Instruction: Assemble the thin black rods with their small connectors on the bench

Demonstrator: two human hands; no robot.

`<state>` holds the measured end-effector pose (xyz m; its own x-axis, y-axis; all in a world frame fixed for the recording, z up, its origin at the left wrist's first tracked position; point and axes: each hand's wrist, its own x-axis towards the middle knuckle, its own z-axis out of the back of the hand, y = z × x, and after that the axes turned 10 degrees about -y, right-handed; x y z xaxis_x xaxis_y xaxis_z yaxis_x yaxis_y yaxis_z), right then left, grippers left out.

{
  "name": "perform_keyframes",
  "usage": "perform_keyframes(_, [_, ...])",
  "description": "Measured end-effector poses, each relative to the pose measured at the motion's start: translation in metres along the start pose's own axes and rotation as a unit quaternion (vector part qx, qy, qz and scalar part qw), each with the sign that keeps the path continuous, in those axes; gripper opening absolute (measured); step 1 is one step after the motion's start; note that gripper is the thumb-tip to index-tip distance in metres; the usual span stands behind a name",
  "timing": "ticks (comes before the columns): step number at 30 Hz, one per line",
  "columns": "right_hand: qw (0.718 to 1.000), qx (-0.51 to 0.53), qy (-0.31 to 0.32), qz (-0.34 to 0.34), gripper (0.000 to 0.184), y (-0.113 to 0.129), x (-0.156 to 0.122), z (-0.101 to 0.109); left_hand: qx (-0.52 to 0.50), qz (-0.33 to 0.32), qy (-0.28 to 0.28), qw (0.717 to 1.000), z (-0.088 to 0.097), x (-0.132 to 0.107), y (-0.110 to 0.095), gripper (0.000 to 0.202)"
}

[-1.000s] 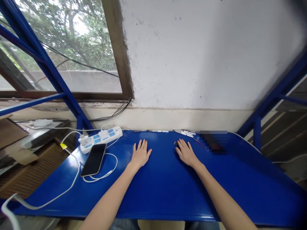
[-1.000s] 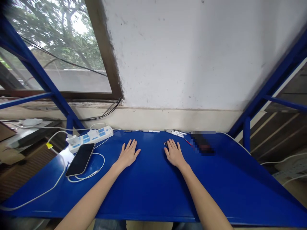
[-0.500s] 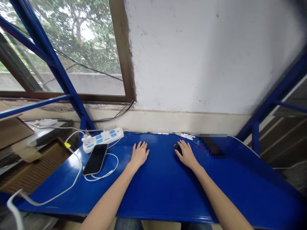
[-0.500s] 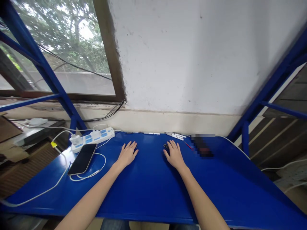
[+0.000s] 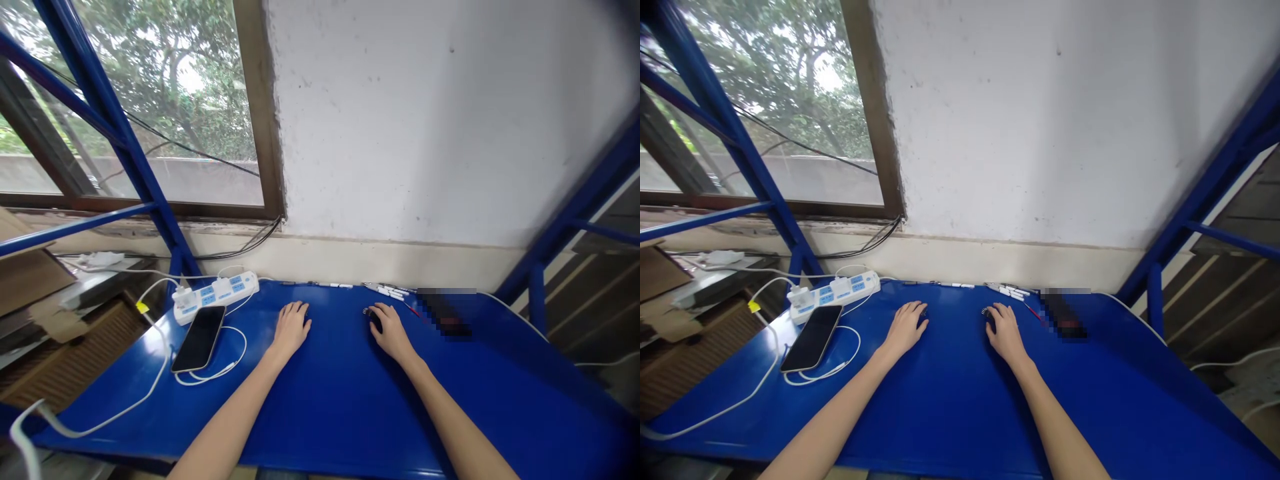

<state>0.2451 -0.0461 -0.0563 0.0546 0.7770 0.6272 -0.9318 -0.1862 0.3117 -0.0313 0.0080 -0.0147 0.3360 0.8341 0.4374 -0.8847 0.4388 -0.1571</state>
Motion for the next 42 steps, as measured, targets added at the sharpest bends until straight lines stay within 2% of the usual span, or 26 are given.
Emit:
perform_keyframes(8, [0.997,-0.057,-0.010,-0.055,0.018,0.006,0.007,0.021,-0.022,0.005,-0.010,1.000,0.007,0.001,-0.002,0.018])
perform_keyframes(14, [0.992,-0.092,0.015,-0.083,0.010,0.005,0.006,0.021,-0.042,0.007,0.004,0.999,0.001,0.001,0.001,0.014])
perform_keyframes(23, [0.990,-0.100,0.031,-0.091,0.009,0.010,0.006,0.022,-0.050,0.003,0.003,0.999,-0.001,0.002,0.002,0.013])
perform_keyframes(33, [0.990,-0.095,0.032,-0.096,0.010,0.009,0.005,0.022,-0.039,0.032,-0.016,0.999,0.004,0.003,0.005,0.011])
perform_keyframes(42, [0.990,-0.104,0.028,-0.085,0.009,0.008,0.003,0.020,-0.034,0.031,0.010,0.999,0.002,0.003,0.008,0.013])
